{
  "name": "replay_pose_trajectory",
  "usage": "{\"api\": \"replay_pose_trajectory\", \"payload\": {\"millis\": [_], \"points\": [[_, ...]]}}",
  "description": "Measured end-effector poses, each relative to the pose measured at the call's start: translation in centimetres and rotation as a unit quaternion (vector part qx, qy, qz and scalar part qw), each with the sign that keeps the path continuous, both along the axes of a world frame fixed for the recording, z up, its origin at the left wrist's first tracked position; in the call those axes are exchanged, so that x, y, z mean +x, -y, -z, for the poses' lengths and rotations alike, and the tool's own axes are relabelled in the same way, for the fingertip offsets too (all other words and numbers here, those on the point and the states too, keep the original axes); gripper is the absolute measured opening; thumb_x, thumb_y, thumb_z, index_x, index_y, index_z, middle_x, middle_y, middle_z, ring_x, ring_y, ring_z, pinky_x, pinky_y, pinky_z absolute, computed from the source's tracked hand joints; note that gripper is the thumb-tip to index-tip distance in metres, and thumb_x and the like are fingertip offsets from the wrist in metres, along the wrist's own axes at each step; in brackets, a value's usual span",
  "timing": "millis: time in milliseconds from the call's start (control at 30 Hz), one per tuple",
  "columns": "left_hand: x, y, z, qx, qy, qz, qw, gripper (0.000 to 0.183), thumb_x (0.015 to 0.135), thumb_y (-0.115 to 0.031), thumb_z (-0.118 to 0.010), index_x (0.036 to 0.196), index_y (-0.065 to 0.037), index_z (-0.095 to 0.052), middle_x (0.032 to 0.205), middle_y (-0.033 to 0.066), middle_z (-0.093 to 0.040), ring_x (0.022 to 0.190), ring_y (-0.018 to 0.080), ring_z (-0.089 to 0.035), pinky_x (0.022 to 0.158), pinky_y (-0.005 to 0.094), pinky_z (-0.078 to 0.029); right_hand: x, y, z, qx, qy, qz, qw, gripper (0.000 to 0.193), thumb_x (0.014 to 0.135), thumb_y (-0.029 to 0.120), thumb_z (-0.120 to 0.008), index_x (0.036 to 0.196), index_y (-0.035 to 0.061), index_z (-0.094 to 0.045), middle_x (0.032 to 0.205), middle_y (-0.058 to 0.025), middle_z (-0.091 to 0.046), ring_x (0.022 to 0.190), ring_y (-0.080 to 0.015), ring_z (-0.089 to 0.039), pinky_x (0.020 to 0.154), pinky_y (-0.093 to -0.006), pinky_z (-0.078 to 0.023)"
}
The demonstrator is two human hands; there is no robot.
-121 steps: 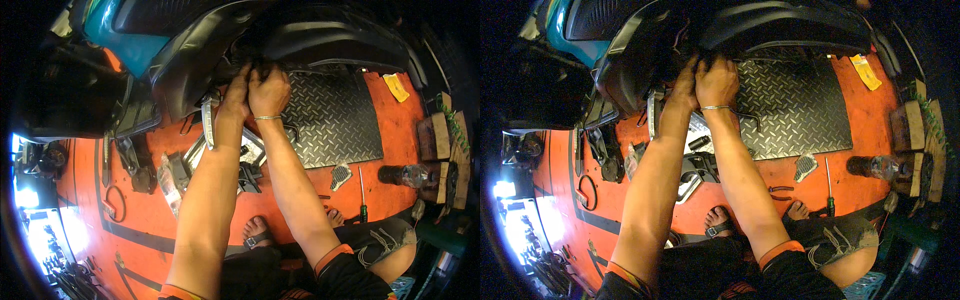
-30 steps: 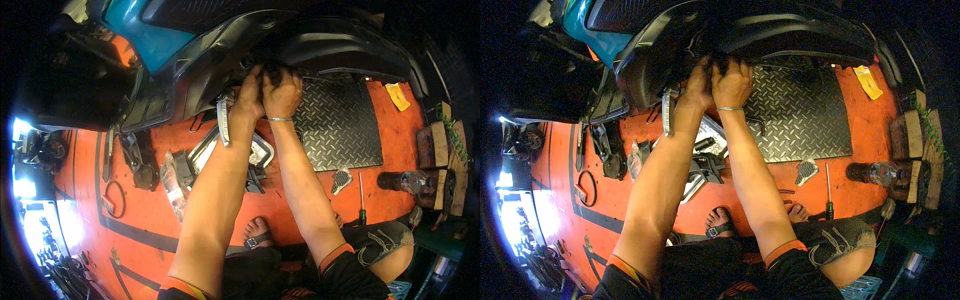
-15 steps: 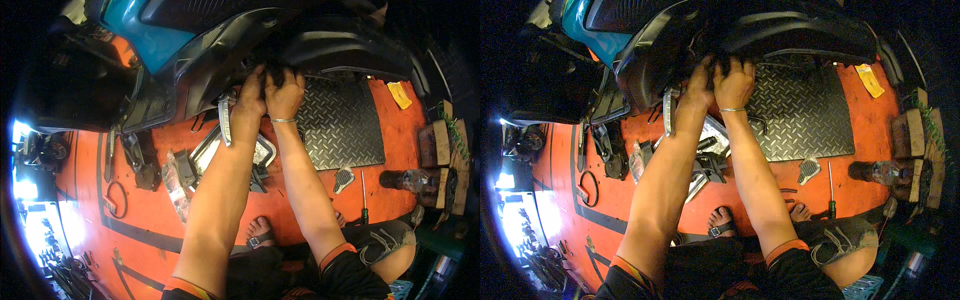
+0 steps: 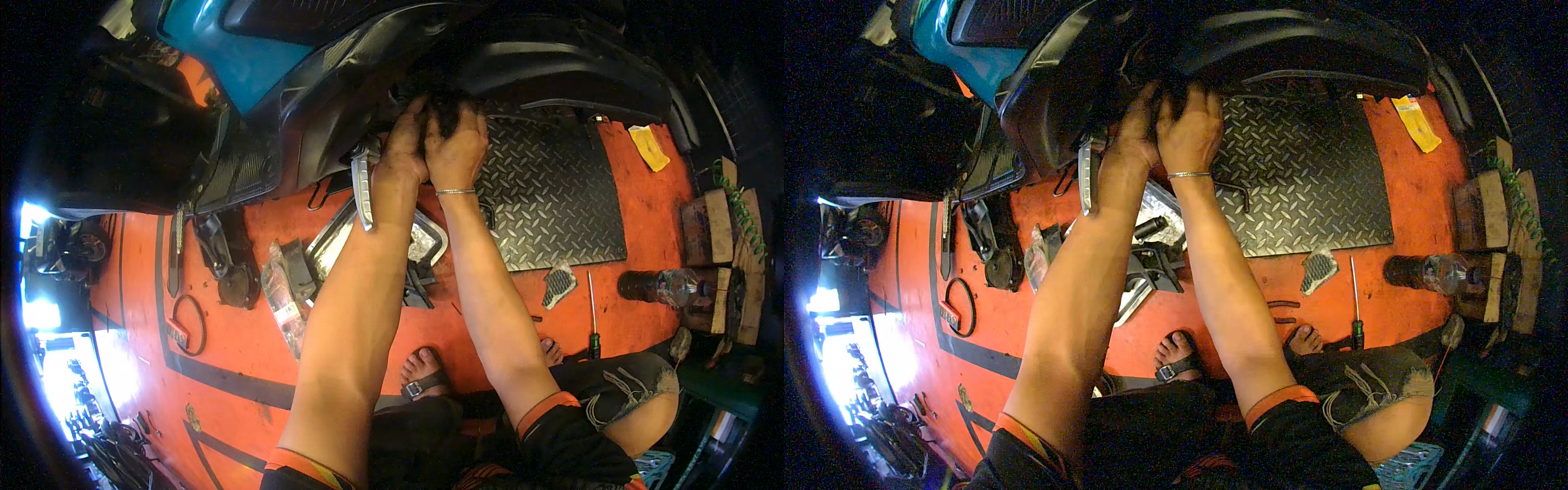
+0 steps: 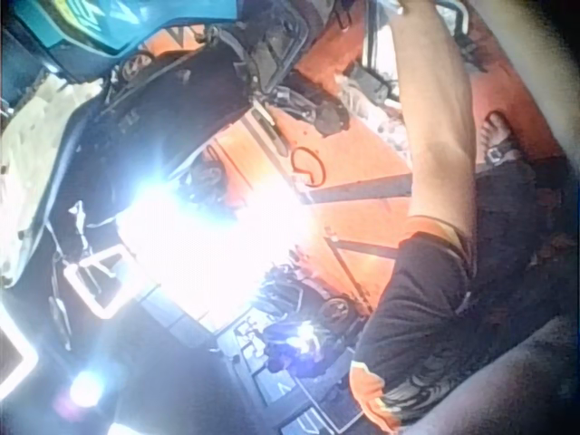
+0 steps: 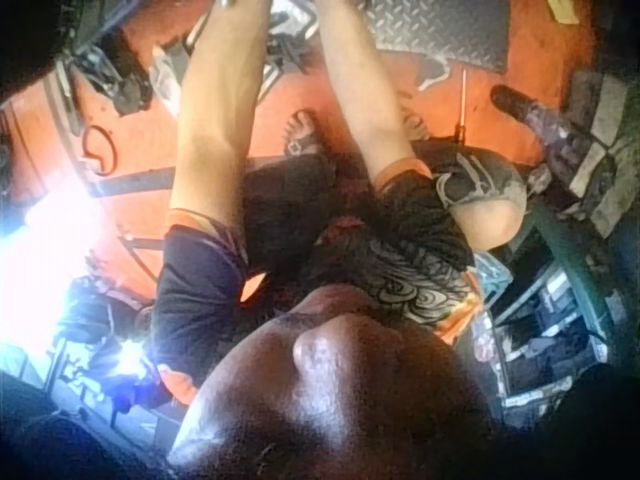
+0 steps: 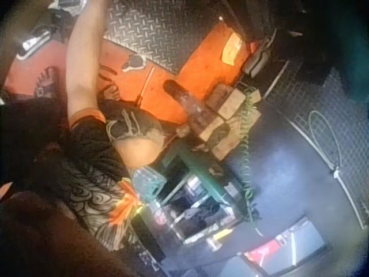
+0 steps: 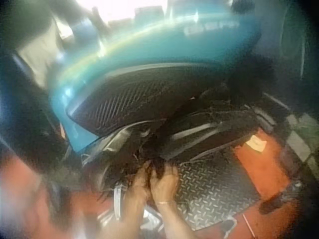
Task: The person assembles internal motorcycle engine or transmission parts by hand, placing rollers into a metal housing, adding a cover plate and bushings, and then sliding the assembled unit onto a shaft on the motorcycle before tightening it with an impact wrench.
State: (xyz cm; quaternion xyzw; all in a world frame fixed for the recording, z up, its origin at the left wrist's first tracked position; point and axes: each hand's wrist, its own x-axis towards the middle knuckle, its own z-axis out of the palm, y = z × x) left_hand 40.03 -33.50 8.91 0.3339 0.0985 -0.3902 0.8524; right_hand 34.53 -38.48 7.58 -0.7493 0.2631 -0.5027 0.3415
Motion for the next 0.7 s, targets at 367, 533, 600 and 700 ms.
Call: {"api": "replay_pose_trajectory", "payload": {"millis": [367,533,600,700], "points": [[0.5,-0.3,0.6,-0.019,0.046,0.021,0.999,0.030,0.097,-0.030,-0.059,0.112,-0.005,-0.065,0.107,0.0080,-0.068,0.097,0.0221,-0.062,0.089,0.0357,-0.052,0.1,0.0,0.1,-0.026,0.028,-0.018,0.999,0.035,0.084,0.020,-0.069,0.106,-0.0075,-0.063,0.106,-0.0297,-0.062,0.100,-0.0476,-0.057,0.090,-0.0507,-0.047],[1.0,-0.3,0.7,-0.033,0.022,0.039,0.998,0.030,0.097,-0.030,-0.059,0.112,-0.005,-0.065,0.107,0.0082,-0.068,0.096,0.0221,-0.063,0.089,0.0362,-0.052,0.3,0.0,0.1,-0.022,0.027,-0.024,0.999,0.037,0.084,0.020,-0.069,0.105,-0.0087,-0.063,0.107,-0.0300,-0.061,0.100,-0.0477,-0.058,0.089,-0.0502,-0.048],[1.1,-0.3,0.8,-0.064,0.047,0.052,0.995,0.030,0.097,-0.030,-0.058,0.112,-0.005,-0.065,0.107,0.0085,-0.068,0.096,0.0222,-0.063,0.089,0.0366,-0.052,0.4,0.2,0.1,-0.022,0.045,-0.017,0.999,0.037,0.083,0.020,-0.070,0.105,-0.0085,-0.063,0.107,-0.0299,-0.061,0.099,-0.0477,-0.058,0.089,-0.0501,-0.048],[1.1,-0.2,1.0,-0.028,0.022,0.035,0.999,0.036,0.097,-0.033,-0.055,0.119,-0.006,-0.064,0.117,0.0121,-0.067,0.105,0.0283,-0.061,0.098,0.0410,-0.048,0.3,0.4,0.3,0.015,0.026,-0.041,0.999,0.036,0.083,0.020,-0.070,0.105,-0.0072,-0.064,0.108,-0.0298,-0.061,0.100,-0.0480,-0.058,0.090,-0.0501,-0.048]]}}
